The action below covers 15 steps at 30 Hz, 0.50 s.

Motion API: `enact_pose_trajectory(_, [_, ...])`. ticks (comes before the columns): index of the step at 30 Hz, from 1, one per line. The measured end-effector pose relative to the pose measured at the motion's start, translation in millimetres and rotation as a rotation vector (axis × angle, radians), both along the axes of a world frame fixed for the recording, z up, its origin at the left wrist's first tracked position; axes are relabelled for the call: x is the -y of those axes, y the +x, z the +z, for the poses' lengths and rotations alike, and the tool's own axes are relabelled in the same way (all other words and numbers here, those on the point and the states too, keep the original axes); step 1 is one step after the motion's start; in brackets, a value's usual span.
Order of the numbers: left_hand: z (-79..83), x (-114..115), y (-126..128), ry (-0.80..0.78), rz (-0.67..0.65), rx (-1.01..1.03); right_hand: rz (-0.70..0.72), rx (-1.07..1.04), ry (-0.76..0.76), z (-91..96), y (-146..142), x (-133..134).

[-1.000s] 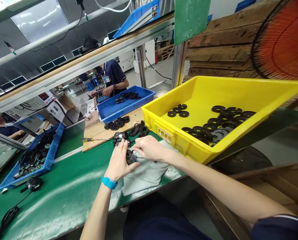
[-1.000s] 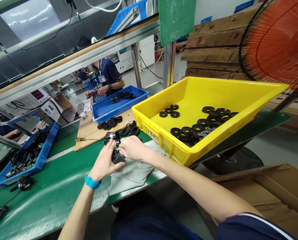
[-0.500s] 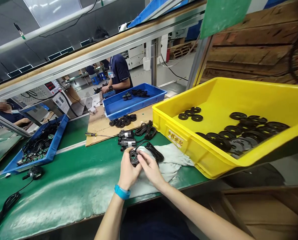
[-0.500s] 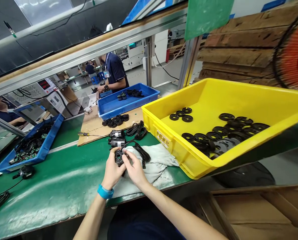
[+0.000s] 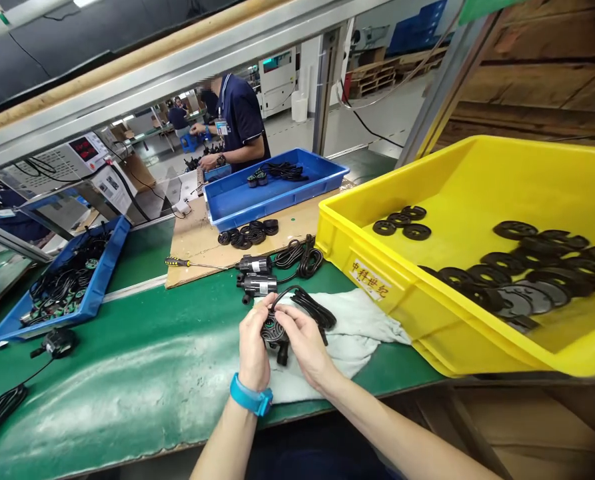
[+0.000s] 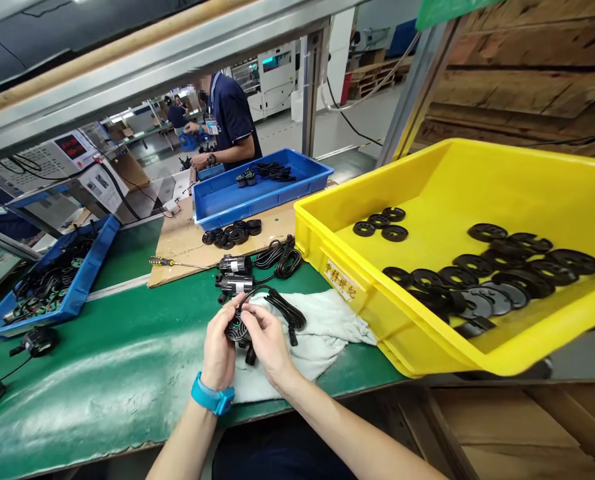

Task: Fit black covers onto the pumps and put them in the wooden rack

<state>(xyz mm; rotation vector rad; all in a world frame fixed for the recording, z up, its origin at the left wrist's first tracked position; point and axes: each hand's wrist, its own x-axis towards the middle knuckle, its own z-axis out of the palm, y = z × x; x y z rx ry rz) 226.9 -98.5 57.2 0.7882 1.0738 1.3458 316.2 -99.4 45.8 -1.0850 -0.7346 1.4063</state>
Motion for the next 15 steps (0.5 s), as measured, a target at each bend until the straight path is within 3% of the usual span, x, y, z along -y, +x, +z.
enact_pose_trajectory(6, [-6.4, 3.9, 13.9, -0.046, 0.123, 0.007, -0.012, -0.027, 0.062, -9.5, 4.0, -2.8])
enact_pose_trajectory(15, [-24.5, 0.2, 13.8, -0.012, 0.119, -0.099, -0.060, -0.001, 0.201, -26.2, 0.9, -7.7])
